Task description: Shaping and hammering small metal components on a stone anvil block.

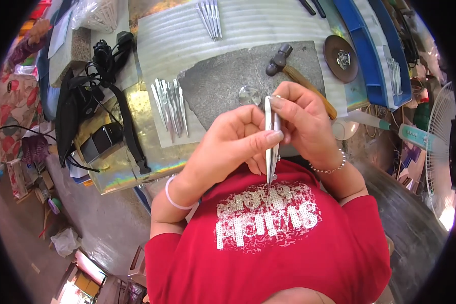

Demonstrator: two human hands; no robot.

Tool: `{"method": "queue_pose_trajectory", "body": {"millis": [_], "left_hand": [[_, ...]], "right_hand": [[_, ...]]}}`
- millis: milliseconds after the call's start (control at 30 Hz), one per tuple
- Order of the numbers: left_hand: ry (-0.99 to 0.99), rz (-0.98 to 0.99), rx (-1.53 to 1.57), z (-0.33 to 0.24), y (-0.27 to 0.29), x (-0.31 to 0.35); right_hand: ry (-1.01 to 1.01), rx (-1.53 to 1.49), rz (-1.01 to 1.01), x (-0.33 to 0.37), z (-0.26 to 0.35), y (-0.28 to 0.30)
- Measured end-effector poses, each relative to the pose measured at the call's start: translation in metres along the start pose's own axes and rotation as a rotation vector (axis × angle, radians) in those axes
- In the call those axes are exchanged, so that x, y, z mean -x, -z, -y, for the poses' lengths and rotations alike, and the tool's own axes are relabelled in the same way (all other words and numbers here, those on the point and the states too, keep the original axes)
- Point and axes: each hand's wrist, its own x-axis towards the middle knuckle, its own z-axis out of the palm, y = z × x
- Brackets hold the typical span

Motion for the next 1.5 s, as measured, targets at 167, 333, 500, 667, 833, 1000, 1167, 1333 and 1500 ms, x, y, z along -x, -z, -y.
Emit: {"method": "queue_pose_trajectory", "body": {"millis": [167, 333, 500, 667, 833, 1000, 1167, 1333, 1500], "left_hand": [[-0.383, -0.319, -0.272, -0.001, -0.003, 0.024], [-0.659, -0.594, -0.659, 0.013, 0.017, 0.033], [-0.693, -0.681, -0.891, 0.022, 0.026, 0.021], [-0.66, -0.679, -0.924, 0.023, 0.025, 0.015], [-0.6, -0.636, -1.02, 0.019, 0.029, 0.016], [-0.479, -0.574, -0.648, 0.013, 0.026, 0.015], [-0.488, -0.456, -0.304, 0.002, 0.014, 0.007], [-0.558, -0.408, -0.299, 0.004, 0.013, 0.001], [-0.509, -0.424, -0.348, 0.005, 0.011, -0.007]], "right_hand": [[0.315, 0.275, 0.003, -0.032, 0.066, 0.022], [0.548, 1.066, -0.145, -0.14, 0.111, 0.081], [0.605, 1.514, -0.182, -0.224, 0.084, 0.133], [0.606, 1.411, -0.224, -0.207, 0.086, 0.131], [0.455, 1.292, -0.117, -0.089, 0.097, 0.089], [0.574, 1.668, -0.019, -0.009, 0.048, 0.067], [0.495, 1.818, -0.128, -0.001, 0.026, 0.053], [0.396, 1.532, -0.071, 0.005, 0.026, 0.059], [0.372, 0.928, -0.092, 0.011, 0.013, 0.062]]}}
